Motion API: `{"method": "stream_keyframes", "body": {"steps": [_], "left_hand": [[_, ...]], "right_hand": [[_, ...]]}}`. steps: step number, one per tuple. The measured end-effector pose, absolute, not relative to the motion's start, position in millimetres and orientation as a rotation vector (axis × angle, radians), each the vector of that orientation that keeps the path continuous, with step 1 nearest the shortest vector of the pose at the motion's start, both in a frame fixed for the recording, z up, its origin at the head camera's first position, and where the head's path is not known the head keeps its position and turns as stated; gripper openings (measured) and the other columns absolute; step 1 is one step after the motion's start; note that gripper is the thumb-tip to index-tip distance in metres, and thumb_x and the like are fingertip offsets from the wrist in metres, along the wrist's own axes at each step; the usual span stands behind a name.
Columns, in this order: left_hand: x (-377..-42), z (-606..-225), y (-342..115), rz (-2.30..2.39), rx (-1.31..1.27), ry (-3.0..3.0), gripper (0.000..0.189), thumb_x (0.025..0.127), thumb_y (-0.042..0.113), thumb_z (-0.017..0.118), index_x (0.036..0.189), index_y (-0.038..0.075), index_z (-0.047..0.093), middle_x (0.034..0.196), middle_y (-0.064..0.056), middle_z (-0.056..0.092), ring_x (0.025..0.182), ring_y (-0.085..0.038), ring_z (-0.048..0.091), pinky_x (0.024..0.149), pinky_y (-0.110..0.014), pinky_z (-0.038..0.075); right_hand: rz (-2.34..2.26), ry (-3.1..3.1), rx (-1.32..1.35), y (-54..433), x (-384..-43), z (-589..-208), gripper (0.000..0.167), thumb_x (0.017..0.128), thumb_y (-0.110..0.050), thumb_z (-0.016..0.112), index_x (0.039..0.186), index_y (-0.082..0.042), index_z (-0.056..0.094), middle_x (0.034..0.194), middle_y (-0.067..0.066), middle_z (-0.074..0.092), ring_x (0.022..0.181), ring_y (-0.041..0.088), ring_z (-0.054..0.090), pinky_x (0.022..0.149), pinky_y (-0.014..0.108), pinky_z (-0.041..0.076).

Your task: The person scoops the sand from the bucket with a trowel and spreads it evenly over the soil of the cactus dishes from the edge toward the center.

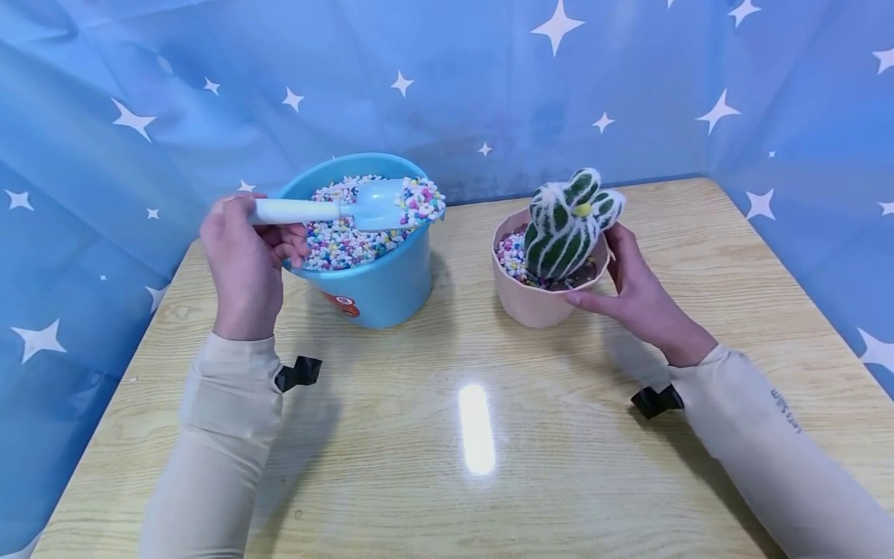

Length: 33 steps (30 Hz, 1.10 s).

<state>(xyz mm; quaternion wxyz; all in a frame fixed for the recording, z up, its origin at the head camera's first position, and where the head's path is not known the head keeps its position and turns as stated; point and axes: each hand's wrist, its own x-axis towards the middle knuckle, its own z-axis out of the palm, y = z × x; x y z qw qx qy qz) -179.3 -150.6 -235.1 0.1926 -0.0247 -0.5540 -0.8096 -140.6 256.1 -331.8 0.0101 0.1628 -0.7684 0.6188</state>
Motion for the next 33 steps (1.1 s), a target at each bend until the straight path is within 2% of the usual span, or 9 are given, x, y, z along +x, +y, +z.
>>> {"method": "stream_keyframes", "body": {"steps": [2, 7, 18, 33], "left_hand": [[-178.7, -234.2, -145.9, -2.282, -0.093, -1.562, 0.022, 0.100, 0.004, 0.031, 0.094, -0.006, 0.050, 0.060, -0.019, 0.060, 0.037, -0.019, 0.054, 0.032, -0.024, 0.047], [-178.5, -232.7, -136.7, -2.290, -0.144, -1.588, 0.022, 0.100, 0.004, 0.032, 0.094, -0.006, 0.051, 0.060, -0.018, 0.060, 0.038, -0.018, 0.055, 0.032, -0.024, 0.047], [-178.5, -230.0, -123.9, -2.301, -0.194, -1.665, 0.020, 0.101, 0.004, 0.031, 0.097, -0.007, 0.047, 0.062, -0.019, 0.061, 0.040, -0.018, 0.057, 0.034, -0.025, 0.050], [-180.8, -222.5, -106.1, -2.274, -0.212, -1.824, 0.015, 0.102, 0.006, 0.033, 0.102, -0.005, 0.043, 0.064, -0.018, 0.061, 0.040, -0.018, 0.056, 0.039, -0.028, 0.054]], "right_hand": [[1.972, -2.390, 0.526, 257.5, -140.3, -330.8, 0.100, 0.082, 0.009, 0.073, 0.156, -0.023, 0.013, 0.160, -0.002, 0.010, 0.146, 0.012, 0.005, 0.118, 0.056, 0.000], [1.959, -2.398, 0.504, 257.1, -138.8, -331.0, 0.096, 0.082, 0.008, 0.073, 0.155, -0.020, 0.017, 0.157, 0.000, 0.016, 0.144, 0.017, 0.013, 0.118, 0.055, 0.005], [1.924, -2.462, 0.468, 257.6, -139.7, -332.6, 0.097, 0.084, 0.002, 0.074, 0.155, -0.023, 0.014, 0.158, -0.001, 0.014, 0.145, 0.017, 0.010, 0.117, 0.058, 0.005], [1.929, -2.397, 0.413, 256.4, -140.3, -336.3, 0.094, 0.080, 0.004, 0.078, 0.151, -0.012, 0.020, 0.152, 0.004, 0.022, 0.138, 0.018, 0.020, 0.119, 0.049, 0.014]]}}
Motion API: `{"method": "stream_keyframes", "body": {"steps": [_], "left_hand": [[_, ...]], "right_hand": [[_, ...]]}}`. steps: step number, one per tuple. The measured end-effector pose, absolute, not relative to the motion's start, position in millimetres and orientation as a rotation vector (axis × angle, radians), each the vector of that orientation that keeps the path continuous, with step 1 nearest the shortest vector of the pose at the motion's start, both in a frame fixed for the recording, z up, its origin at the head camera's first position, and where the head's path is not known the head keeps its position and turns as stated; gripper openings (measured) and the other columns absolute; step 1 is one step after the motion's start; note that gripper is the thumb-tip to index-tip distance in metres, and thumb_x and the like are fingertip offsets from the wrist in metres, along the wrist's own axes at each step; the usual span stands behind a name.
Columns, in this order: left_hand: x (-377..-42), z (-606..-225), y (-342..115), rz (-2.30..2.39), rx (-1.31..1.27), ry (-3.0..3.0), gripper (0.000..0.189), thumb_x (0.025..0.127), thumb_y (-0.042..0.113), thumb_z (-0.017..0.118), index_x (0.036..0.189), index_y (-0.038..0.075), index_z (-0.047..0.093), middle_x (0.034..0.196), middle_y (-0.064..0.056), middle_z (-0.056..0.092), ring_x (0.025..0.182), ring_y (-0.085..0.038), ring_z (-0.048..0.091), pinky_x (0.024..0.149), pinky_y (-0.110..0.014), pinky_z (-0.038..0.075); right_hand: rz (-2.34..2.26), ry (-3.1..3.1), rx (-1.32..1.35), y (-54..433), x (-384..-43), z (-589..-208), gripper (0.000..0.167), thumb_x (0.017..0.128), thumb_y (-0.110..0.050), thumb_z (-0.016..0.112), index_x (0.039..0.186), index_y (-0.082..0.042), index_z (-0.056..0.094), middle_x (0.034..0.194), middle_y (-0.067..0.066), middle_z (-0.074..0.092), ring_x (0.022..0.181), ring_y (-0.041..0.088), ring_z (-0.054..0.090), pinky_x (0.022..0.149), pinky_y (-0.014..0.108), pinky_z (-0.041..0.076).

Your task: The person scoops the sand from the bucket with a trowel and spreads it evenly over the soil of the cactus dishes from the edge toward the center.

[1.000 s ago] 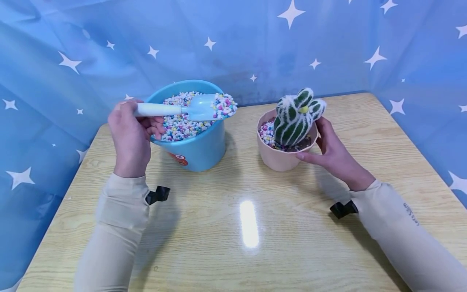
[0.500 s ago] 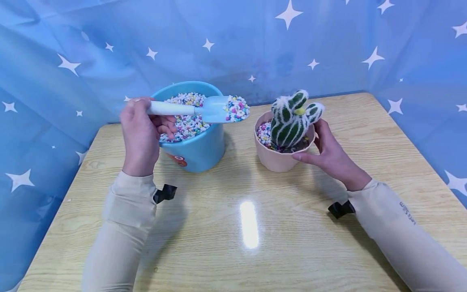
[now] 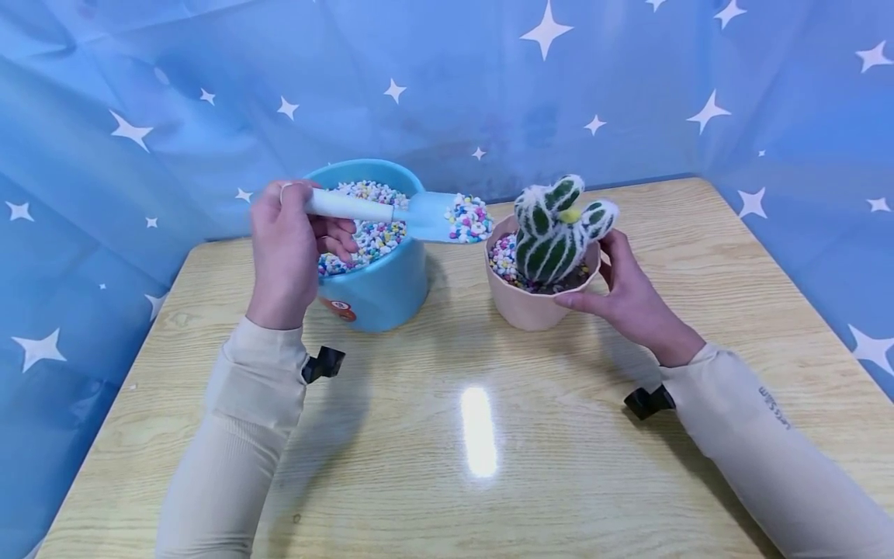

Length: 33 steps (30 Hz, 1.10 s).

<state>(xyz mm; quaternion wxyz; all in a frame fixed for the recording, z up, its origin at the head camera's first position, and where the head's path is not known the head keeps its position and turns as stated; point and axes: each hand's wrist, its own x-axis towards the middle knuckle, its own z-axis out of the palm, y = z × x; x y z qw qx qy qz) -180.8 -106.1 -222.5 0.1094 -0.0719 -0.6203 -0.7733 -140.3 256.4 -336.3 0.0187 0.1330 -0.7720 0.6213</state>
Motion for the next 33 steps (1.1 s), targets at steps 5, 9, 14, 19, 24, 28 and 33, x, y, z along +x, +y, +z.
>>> {"method": "stream_keyframes", "body": {"steps": [5, 9, 14, 19, 24, 28, 33], "left_hand": [[-182.0, -220.9, -99.0, -2.282, -0.208, -1.865, 0.014, 0.103, 0.007, 0.035, 0.102, -0.004, 0.043, 0.064, -0.018, 0.060, 0.041, -0.019, 0.057, 0.038, -0.028, 0.053], [-184.4, -219.7, -96.8, -2.230, -0.223, -1.912, 0.015, 0.103, 0.009, 0.036, 0.102, -0.003, 0.044, 0.065, -0.018, 0.061, 0.041, -0.019, 0.058, 0.040, -0.028, 0.054], [-188.2, -218.2, -95.7, -2.196, -0.208, -1.932, 0.013, 0.103, 0.008, 0.036, 0.102, -0.003, 0.043, 0.064, -0.018, 0.062, 0.040, -0.018, 0.057, 0.039, -0.029, 0.055], [-189.4, -218.4, -90.1, -2.182, -0.191, -1.988, 0.013, 0.103, 0.009, 0.037, 0.100, -0.002, 0.044, 0.063, -0.019, 0.061, 0.040, -0.019, 0.058, 0.040, -0.030, 0.055], [-188.7, -217.6, -85.0, -2.144, -0.234, -2.023, 0.014, 0.104, 0.011, 0.039, 0.099, -0.001, 0.043, 0.064, -0.019, 0.061, 0.040, -0.019, 0.057, 0.039, -0.030, 0.054], [-189.0, -217.2, -81.8, -2.107, -0.278, -2.041, 0.014, 0.103, 0.012, 0.041, 0.099, -0.001, 0.043, 0.064, -0.019, 0.061, 0.040, -0.019, 0.056, 0.038, -0.029, 0.053], [-187.8, -215.7, -81.3, -2.112, -0.276, -2.033, 0.013, 0.103, 0.012, 0.040, 0.100, 0.000, 0.044, 0.063, -0.018, 0.061, 0.039, -0.019, 0.056, 0.037, -0.029, 0.052]], "right_hand": [[1.927, -2.428, 0.366, 255.8, -138.3, -337.3, 0.094, 0.082, -0.001, 0.079, 0.151, -0.013, 0.017, 0.154, 0.002, 0.017, 0.143, 0.017, 0.014, 0.119, 0.052, 0.011], [1.921, -2.442, 0.336, 254.0, -138.1, -336.9, 0.095, 0.082, -0.005, 0.079, 0.151, -0.015, 0.015, 0.155, 0.001, 0.015, 0.144, 0.016, 0.011, 0.119, 0.052, 0.010], [1.907, -2.444, 0.328, 252.9, -137.7, -336.7, 0.096, 0.082, -0.006, 0.080, 0.151, -0.016, 0.015, 0.155, 0.000, 0.015, 0.145, 0.016, 0.010, 0.119, 0.052, 0.010], [1.904, -2.444, 0.339, 254.5, -136.0, -336.8, 0.098, 0.081, -0.005, 0.080, 0.152, -0.016, 0.014, 0.156, 0.000, 0.014, 0.145, 0.015, 0.009, 0.119, 0.051, 0.009], [1.920, -2.394, 0.423, 255.6, -137.3, -334.8, 0.100, 0.080, 0.000, 0.079, 0.153, -0.018, 0.014, 0.157, -0.002, 0.012, 0.145, 0.012, 0.007, 0.120, 0.050, 0.006], [1.930, -2.376, 0.423, 255.6, -137.2, -334.9, 0.099, 0.078, 0.004, 0.080, 0.152, -0.015, 0.016, 0.156, 0.000, 0.016, 0.145, 0.012, 0.010, 0.120, 0.049, 0.006], [1.923, -2.388, 0.420, 255.0, -137.1, -335.0, 0.098, 0.078, 0.003, 0.080, 0.150, -0.015, 0.017, 0.154, 0.001, 0.017, 0.144, 0.013, 0.010, 0.120, 0.049, 0.006]]}}
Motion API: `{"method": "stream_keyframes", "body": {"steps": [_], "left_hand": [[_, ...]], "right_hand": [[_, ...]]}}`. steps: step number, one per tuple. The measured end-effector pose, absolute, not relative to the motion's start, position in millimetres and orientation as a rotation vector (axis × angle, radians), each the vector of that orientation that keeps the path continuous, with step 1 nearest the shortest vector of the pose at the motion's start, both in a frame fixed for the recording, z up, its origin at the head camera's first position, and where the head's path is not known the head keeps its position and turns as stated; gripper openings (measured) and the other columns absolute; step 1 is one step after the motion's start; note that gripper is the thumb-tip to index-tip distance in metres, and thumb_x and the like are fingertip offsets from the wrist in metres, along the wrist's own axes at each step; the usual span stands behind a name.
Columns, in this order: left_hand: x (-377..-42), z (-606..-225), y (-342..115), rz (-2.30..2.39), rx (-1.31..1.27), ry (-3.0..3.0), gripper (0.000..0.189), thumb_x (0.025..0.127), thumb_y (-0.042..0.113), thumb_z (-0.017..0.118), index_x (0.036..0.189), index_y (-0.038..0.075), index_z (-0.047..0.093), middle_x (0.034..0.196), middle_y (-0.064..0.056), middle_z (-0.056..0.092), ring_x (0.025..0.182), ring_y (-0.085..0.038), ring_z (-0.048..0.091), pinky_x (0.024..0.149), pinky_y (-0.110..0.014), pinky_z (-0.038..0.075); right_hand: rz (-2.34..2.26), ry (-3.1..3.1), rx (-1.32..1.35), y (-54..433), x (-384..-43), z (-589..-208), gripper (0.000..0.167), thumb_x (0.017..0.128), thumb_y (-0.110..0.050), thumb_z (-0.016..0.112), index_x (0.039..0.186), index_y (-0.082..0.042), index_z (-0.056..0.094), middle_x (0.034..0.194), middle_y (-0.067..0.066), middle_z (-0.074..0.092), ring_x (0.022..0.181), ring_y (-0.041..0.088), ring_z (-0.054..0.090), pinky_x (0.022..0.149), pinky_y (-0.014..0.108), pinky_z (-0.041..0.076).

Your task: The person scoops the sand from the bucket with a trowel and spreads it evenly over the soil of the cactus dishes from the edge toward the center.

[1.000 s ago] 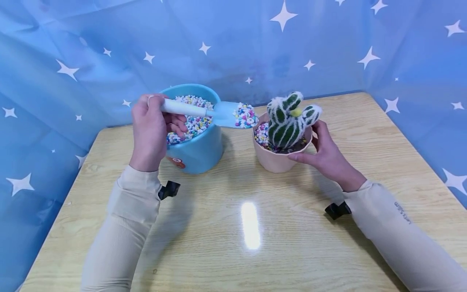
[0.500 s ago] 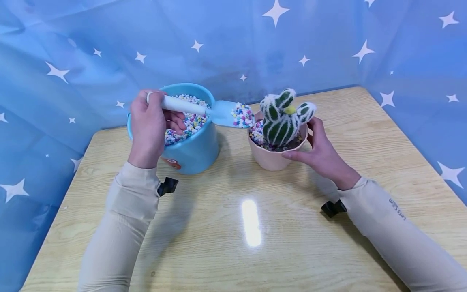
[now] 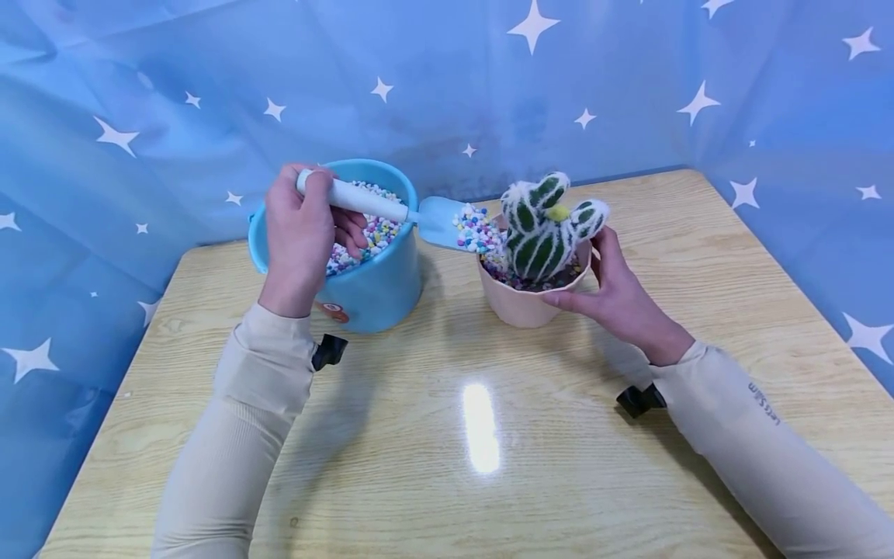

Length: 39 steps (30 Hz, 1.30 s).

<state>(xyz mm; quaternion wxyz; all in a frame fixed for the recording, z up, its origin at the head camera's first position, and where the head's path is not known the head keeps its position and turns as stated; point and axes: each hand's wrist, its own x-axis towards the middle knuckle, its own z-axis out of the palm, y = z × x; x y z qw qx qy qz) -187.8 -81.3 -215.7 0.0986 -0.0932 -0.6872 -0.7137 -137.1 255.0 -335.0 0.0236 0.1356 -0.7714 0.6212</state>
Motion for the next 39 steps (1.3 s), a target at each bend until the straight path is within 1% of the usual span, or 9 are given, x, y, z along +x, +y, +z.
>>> {"method": "stream_keyframes", "body": {"steps": [5, 9, 14, 20, 26, 29, 32, 35, 39], "left_hand": [[-186.9, -215.9, -79.2, -2.087, -0.311, -2.046, 0.013, 0.104, 0.013, 0.040, 0.100, 0.001, 0.043, 0.065, -0.020, 0.061, 0.040, -0.020, 0.057, 0.038, -0.030, 0.053], [-186.4, -216.1, -77.0, -2.078, -0.341, -2.046, 0.014, 0.104, 0.014, 0.040, 0.101, 0.000, 0.044, 0.066, -0.021, 0.060, 0.041, -0.021, 0.057, 0.038, -0.030, 0.053], [-186.2, -215.0, -75.6, -2.083, -0.328, -2.056, 0.014, 0.104, 0.014, 0.041, 0.101, 0.000, 0.044, 0.064, -0.022, 0.060, 0.040, -0.021, 0.056, 0.037, -0.030, 0.052], [-185.2, -214.9, -74.8, -2.064, -0.353, -2.085, 0.015, 0.105, 0.015, 0.042, 0.100, 0.001, 0.043, 0.064, -0.022, 0.059, 0.040, -0.021, 0.055, 0.038, -0.030, 0.053], [-185.0, -213.5, -72.0, -2.035, -0.349, -2.115, 0.016, 0.104, 0.016, 0.043, 0.100, 0.001, 0.043, 0.064, -0.021, 0.060, 0.040, -0.021, 0.055, 0.037, -0.030, 0.053], [-185.0, -213.0, -72.3, -2.029, -0.348, -2.117, 0.016, 0.105, 0.016, 0.043, 0.100, 0.001, 0.043, 0.064, -0.021, 0.060, 0.039, -0.021, 0.055, 0.037, -0.030, 0.052], [-185.1, -212.5, -72.4, -2.024, -0.339, -2.131, 0.016, 0.105, 0.017, 0.043, 0.100, 0.001, 0.043, 0.063, -0.020, 0.060, 0.039, -0.021, 0.054, 0.037, -0.030, 0.052], [-185.4, -211.7, -72.4, -2.011, -0.320, -2.157, 0.016, 0.104, 0.017, 0.042, 0.100, 0.001, 0.043, 0.063, -0.019, 0.060, 0.039, -0.020, 0.054, 0.037, -0.030, 0.052], [-185.6, -211.0, -72.5, -1.988, -0.304, -2.190, 0.016, 0.104, 0.017, 0.042, 0.100, 0.002, 0.044, 0.063, -0.019, 0.060, 0.038, -0.020, 0.054, 0.037, -0.029, 0.052]], "right_hand": [[1.937, -2.368, 0.480, 257.0, -137.0, -334.0, 0.094, 0.079, 0.005, 0.078, 0.149, -0.017, 0.020, 0.152, 0.001, 0.020, 0.142, 0.015, 0.014, 0.120, 0.048, 0.005], [1.935, -2.358, 0.481, 257.1, -137.3, -333.3, 0.094, 0.078, 0.006, 0.079, 0.149, -0.016, 0.021, 0.151, 0.002, 0.022, 0.140, 0.019, 0.018, 0.120, 0.046, 0.008], [1.898, -2.407, 0.452, 256.1, -136.5, -332.9, 0.097, 0.079, 0.002, 0.080, 0.151, -0.017, 0.018, 0.153, 0.001, 0.018, 0.142, 0.018, 0.015, 0.120, 0.047, 0.009], [1.919, -2.406, 0.537, 259.7, -134.6, -332.4, 0.092, 0.084, 0.005, 0.074, 0.153, -0.017, 0.017, 0.155, 0.003, 0.018, 0.144, 0.019, 0.014, 0.120, 0.049, 0.007], [1.927, -2.429, 0.471, 259.5, -134.2, -332.3, 0.092, 0.083, 0.000, 0.076, 0.152, -0.016, 0.017, 0.154, 0.003, 0.018, 0.143, 0.021, 0.014, 0.120, 0.049, 0.010], [1.934, -2.413, 0.521, 260.6, -134.7, -332.6, 0.091, 0.085, 0.003, 0.073, 0.153, -0.016, 0.016, 0.156, 0.004, 0.016, 0.145, 0.020, 0.010, 0.120, 0.050, 0.007], [1.929, -2.384, 0.574, 261.3, -135.7, -332.9, 0.090, 0.085, 0.007, 0.071, 0.153, -0.016, 0.016, 0.157, 0.005, 0.016, 0.146, 0.019, 0.010, 0.120, 0.051, 0.006], [1.928, -2.377, 0.551, 260.2, -136.1, -333.5, 0.089, 0.084, 0.006, 0.073, 0.152, -0.017, 0.019, 0.154, 0.004, 0.020, 0.143, 0.020, 0.016, 0.120, 0.050, 0.009], [1.914, -2.411, 0.487, 257.6, -135.6, -333.7, 0.092, 0.081, 0.002, 0.077, 0.150, -0.016, 0.020, 0.151, 0.002, 0.019, 0.141, 0.021, 0.017, 0.119, 0.050, 0.014]]}}
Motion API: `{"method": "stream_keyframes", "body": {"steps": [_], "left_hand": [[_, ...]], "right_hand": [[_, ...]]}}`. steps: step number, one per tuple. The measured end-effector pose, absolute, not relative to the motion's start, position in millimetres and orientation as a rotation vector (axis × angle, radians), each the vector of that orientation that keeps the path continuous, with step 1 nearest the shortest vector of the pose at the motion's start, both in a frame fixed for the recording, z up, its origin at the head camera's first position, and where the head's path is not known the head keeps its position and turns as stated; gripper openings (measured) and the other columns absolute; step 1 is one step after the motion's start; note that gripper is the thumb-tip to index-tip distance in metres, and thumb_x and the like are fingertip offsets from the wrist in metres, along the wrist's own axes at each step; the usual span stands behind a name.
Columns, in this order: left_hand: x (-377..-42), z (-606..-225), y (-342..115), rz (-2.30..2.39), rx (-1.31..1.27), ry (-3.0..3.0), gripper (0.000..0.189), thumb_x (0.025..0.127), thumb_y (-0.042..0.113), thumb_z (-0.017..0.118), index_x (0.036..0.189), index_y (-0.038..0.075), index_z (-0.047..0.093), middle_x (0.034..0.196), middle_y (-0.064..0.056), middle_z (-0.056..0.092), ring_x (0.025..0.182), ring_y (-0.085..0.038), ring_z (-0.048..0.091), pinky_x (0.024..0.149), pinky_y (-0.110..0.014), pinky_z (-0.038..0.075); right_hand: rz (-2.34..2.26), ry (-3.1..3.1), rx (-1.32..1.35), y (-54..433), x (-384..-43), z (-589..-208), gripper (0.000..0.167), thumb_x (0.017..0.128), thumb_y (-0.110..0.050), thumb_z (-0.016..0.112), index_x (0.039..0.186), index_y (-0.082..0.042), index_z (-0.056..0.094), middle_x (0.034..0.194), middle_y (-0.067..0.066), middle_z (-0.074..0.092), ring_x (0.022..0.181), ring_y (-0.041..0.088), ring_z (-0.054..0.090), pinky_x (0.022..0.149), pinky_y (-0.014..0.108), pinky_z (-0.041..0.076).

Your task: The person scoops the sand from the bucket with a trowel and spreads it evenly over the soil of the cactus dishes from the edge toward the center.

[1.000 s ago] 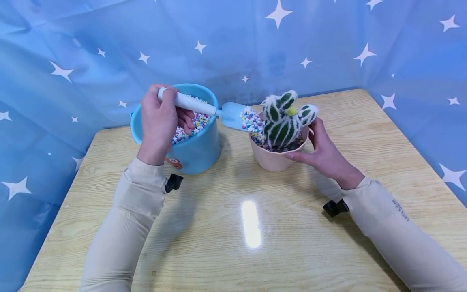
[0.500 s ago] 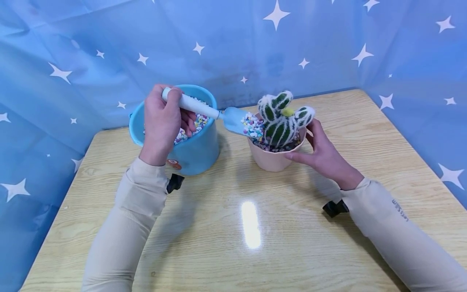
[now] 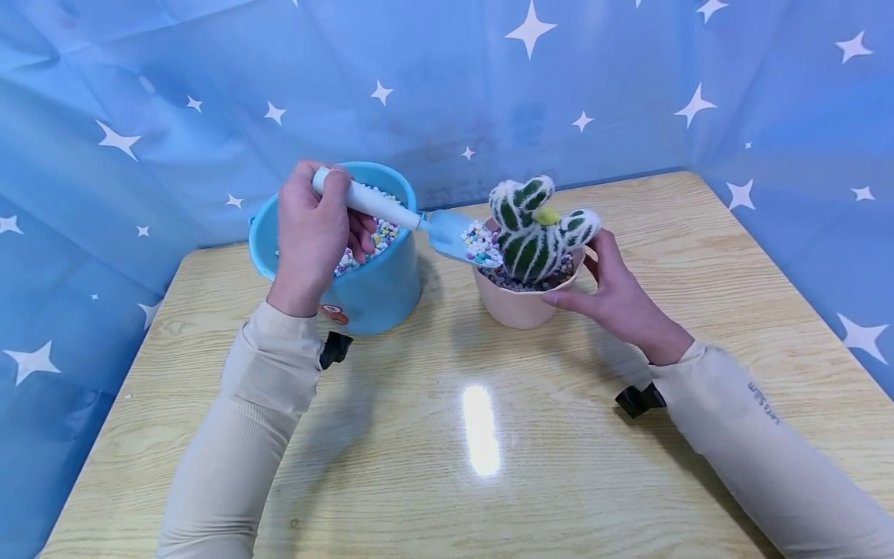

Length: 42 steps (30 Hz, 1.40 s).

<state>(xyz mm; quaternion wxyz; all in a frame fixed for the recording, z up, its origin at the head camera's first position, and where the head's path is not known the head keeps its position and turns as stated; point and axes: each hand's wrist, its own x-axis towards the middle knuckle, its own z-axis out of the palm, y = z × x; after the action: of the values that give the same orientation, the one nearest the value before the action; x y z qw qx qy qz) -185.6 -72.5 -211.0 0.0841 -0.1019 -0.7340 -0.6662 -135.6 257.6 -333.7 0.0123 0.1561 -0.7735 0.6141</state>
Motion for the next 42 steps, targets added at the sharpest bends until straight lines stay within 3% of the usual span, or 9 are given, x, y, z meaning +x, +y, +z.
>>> {"method": "stream_keyframes", "body": {"steps": [8, 27, 33, 42], "left_hand": [[-185.1, -210.1, -71.2, -1.954, -0.311, -2.231, 0.017, 0.104, 0.018, 0.043, 0.100, 0.002, 0.044, 0.063, -0.019, 0.060, 0.038, -0.021, 0.054, 0.037, -0.030, 0.052], [-182.5, -207.6, -65.2, -1.903, -0.393, -2.241, 0.026, 0.104, 0.026, 0.048, 0.096, 0.002, 0.044, 0.061, -0.021, 0.057, 0.036, -0.025, 0.050, 0.033, -0.033, 0.048], [-180.7, -207.4, -64.3, -1.827, -0.396, -2.291, 0.026, 0.104, 0.027, 0.047, 0.096, 0.003, 0.045, 0.061, -0.020, 0.058, 0.037, -0.025, 0.050, 0.034, -0.032, 0.048], [-180.6, -205.4, -60.9, -1.824, -0.394, -2.317, 0.030, 0.104, 0.031, 0.050, 0.096, 0.003, 0.045, 0.061, -0.019, 0.059, 0.036, -0.024, 0.050, 0.032, -0.031, 0.045]], "right_hand": [[1.934, -2.397, 0.539, 257.8, -137.4, -332.8, 0.089, 0.084, 0.003, 0.075, 0.150, -0.017, 0.020, 0.153, 0.004, 0.020, 0.144, 0.018, 0.014, 0.120, 0.050, 0.009], [1.938, -2.373, 0.575, 257.6, -138.8, -335.2, 0.086, 0.083, 0.005, 0.074, 0.148, -0.017, 0.023, 0.151, 0.003, 0.024, 0.141, 0.018, 0.018, 0.119, 0.051, 0.012], [1.903, -2.419, 0.510, 254.9, -136.8, -334.6, 0.090, 0.083, 0.001, 0.076, 0.150, -0.017, 0.019, 0.151, 0.002, 0.018, 0.141, 0.020, 0.016, 0.118, 0.052, 0.013], [1.866, -2.405, 0.590, 257.8, -136.4, -333.9, 0.085, 0.086, 0.006, 0.070, 0.151, -0.014, 0.018, 0.154, 0.005, 0.020, 0.144, 0.020, 0.014, 0.119, 0.052, 0.011]]}}
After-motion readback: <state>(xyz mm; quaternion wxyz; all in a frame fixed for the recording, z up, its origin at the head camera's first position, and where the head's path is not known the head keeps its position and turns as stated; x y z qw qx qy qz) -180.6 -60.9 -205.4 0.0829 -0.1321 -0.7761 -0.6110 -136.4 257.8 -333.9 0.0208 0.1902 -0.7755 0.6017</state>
